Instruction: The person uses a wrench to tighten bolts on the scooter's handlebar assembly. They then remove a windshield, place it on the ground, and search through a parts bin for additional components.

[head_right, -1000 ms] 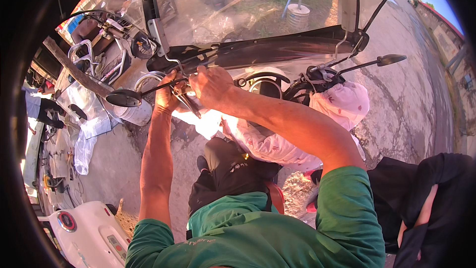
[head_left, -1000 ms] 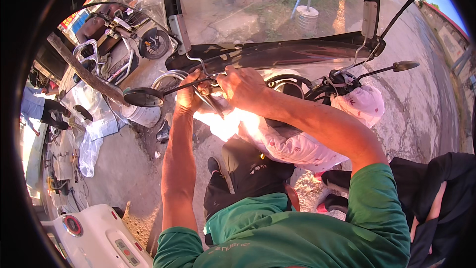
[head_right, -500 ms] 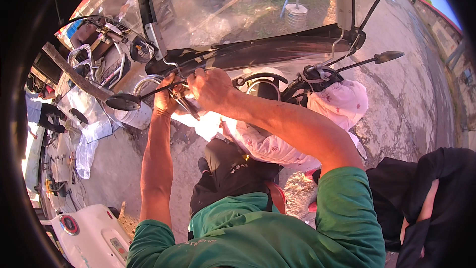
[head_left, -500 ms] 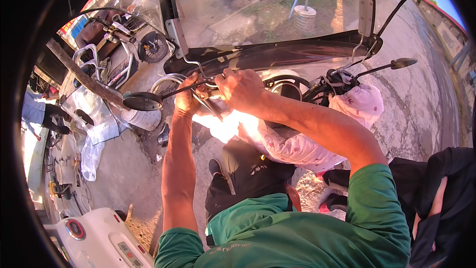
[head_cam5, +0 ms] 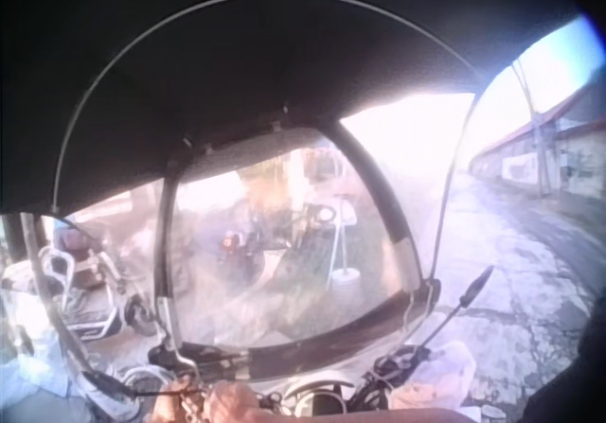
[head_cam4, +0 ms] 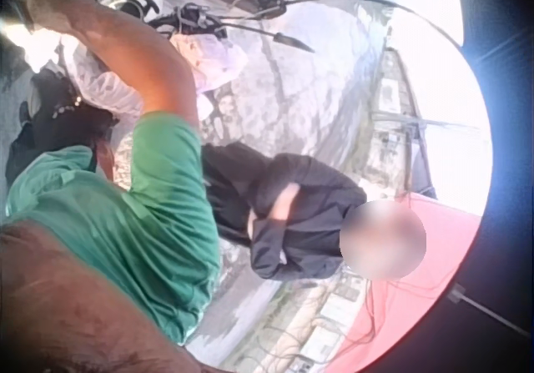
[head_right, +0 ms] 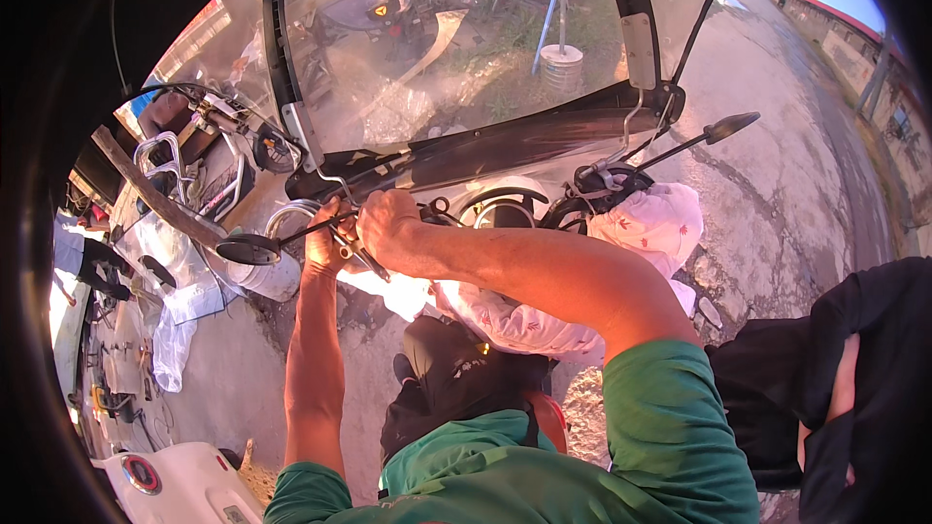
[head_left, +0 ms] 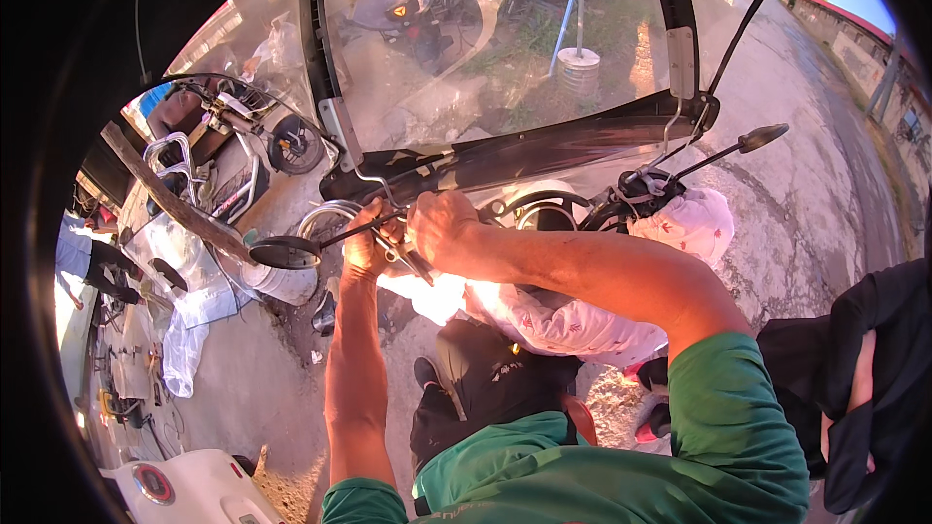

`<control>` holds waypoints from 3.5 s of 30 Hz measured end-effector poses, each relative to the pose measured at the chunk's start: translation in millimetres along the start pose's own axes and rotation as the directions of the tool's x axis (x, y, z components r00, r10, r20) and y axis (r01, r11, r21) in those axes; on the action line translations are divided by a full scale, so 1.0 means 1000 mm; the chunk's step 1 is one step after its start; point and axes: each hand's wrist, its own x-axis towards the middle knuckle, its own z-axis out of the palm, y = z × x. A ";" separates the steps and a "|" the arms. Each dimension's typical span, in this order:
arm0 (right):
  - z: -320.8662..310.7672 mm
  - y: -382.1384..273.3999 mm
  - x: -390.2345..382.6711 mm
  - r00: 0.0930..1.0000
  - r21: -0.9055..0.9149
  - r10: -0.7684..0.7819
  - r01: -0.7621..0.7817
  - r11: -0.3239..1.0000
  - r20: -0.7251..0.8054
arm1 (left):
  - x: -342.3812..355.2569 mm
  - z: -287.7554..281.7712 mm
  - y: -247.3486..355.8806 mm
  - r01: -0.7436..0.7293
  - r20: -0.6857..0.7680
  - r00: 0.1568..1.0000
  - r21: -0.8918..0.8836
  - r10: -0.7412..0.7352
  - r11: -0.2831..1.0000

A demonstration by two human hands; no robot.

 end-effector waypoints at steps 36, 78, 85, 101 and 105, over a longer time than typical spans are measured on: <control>-0.006 0.010 0.000 0.986 0.021 0.152 -0.151 0.988 -0.073 | -0.003 0.008 0.000 -0.017 0.037 0.999 -0.050 0.019 0.999; 0.004 0.007 -0.009 0.991 0.014 -0.062 0.065 0.998 -0.120 | -0.003 0.008 0.001 -0.016 -0.076 0.997 0.010 0.017 1.000; 0.009 0.012 -0.008 0.970 0.047 -0.031 0.043 0.998 -0.239 | -0.001 0.002 0.001 0.011 0.012 1.000 -0.047 -0.011 0.999; 0.002 0.008 -0.007 0.986 -0.038 -0.131 0.127 0.991 -0.102 | -0.001 0.005 0.001 -0.006 -0.147 0.989 0.042 0.012 0.999; 0.001 0.014 -0.007 0.982 0.098 0.042 -0.024 0.995 -0.186 | -0.002 0.009 0.002 -0.004 -0.047 0.999 0.005 0.004 1.000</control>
